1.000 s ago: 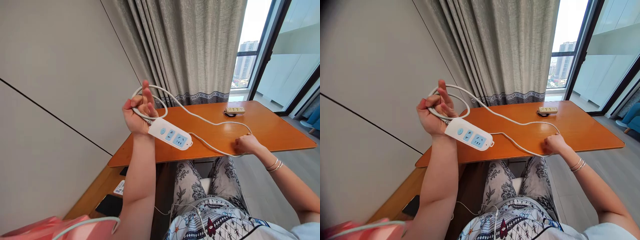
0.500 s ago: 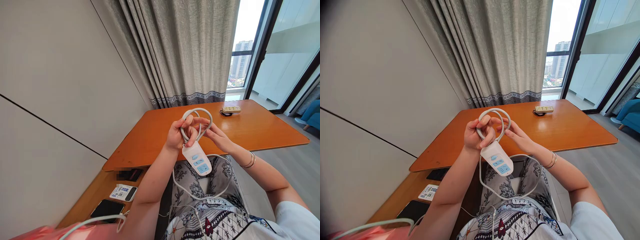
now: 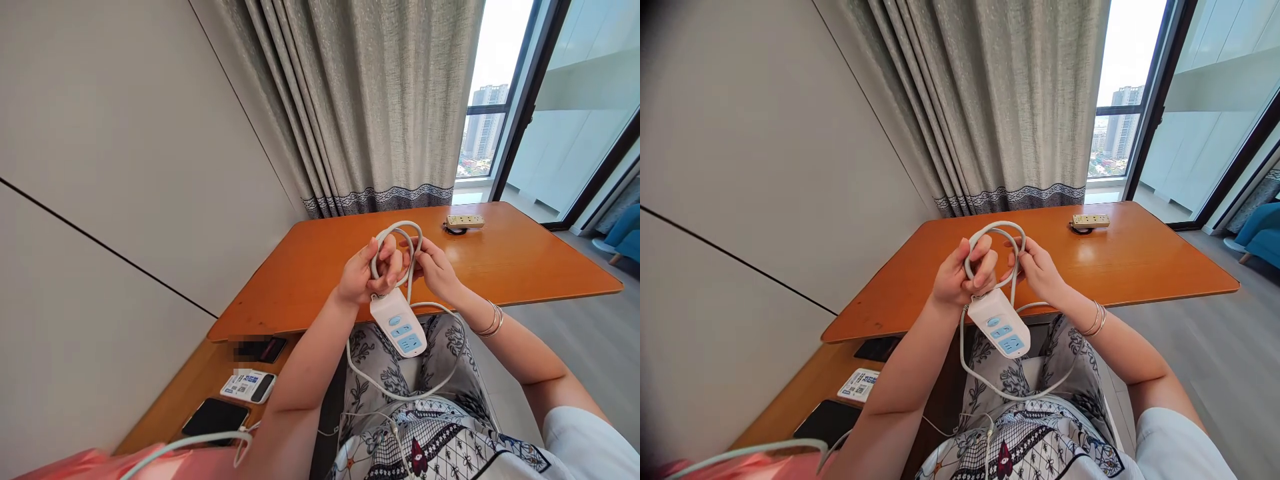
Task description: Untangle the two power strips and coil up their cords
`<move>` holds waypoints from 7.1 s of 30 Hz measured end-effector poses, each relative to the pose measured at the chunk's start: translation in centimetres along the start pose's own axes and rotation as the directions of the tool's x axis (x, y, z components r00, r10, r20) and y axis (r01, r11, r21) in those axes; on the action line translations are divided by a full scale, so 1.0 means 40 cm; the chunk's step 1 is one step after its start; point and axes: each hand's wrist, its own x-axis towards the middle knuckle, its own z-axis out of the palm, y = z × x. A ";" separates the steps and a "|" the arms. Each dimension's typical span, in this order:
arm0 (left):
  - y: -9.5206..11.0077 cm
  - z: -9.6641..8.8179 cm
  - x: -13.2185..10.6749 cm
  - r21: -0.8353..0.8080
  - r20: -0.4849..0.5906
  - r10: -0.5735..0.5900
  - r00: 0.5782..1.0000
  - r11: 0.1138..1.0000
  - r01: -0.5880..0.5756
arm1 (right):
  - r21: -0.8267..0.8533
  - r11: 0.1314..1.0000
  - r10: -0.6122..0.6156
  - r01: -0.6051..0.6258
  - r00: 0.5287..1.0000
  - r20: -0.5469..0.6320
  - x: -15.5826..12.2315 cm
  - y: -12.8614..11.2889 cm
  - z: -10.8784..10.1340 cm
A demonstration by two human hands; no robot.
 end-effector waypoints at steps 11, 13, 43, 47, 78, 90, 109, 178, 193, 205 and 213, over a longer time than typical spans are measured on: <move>0.018 -0.003 -0.043 -0.031 -0.064 0.079 0.995 0.996 -0.081 | -0.334 0.931 -0.135 0.144 0.990 0.050 -0.013 -0.027 -0.053; 0.017 0.005 -0.036 0.023 -0.113 0.166 0.980 0.986 -0.164 | -0.489 0.851 -0.156 0.192 0.981 0.112 -0.025 -0.009 -0.035; 0.001 -0.029 0.025 0.408 -0.122 0.234 0.965 0.898 -0.166 | -0.816 -0.070 -0.221 0.574 0.788 0.574 -0.096 -0.181 -0.073; -0.005 -0.027 0.013 0.386 -0.083 0.122 0.989 0.919 -0.081 | -0.797 -0.029 -0.249 0.604 0.768 0.591 -0.079 -0.197 -0.084; -0.055 -0.065 0.017 -0.267 -0.147 -0.191 0.970 0.952 0.147 | 0.129 0.980 0.144 -0.149 0.988 0.053 -0.031 -0.031 -0.026; -0.040 -0.043 0.025 -0.260 -0.147 -0.245 0.958 0.944 0.202 | 0.126 0.981 0.149 -0.149 0.989 0.012 -0.023 -0.007 -0.041; -0.066 -0.043 0.043 -0.127 -0.033 -0.308 0.951 0.945 0.301 | 0.187 0.954 0.242 -0.234 0.970 -0.025 -0.028 -0.008 -0.047; -0.005 -0.009 0.004 0.830 -0.092 0.326 0.941 0.547 -0.108 | -0.318 0.935 0.300 -0.158 0.830 0.470 -0.162 -0.081 -0.076; -0.022 0.018 -0.030 0.245 0.241 -0.244 0.939 0.952 0.185 | -0.533 0.763 -0.345 0.366 0.927 0.143 -0.014 -0.150 -0.088; 0.123 -0.034 0.015 -0.034 -0.395 0.453 0.799 0.862 -0.506 | 0.004 0.959 0.275 -0.282 0.936 0.218 -0.108 0.159 -0.086; 0.129 -0.056 0.027 0.002 -0.460 0.464 0.757 0.853 -0.522 | 0.028 0.999 -0.027 0.038 0.951 -0.308 -0.129 0.138 -0.075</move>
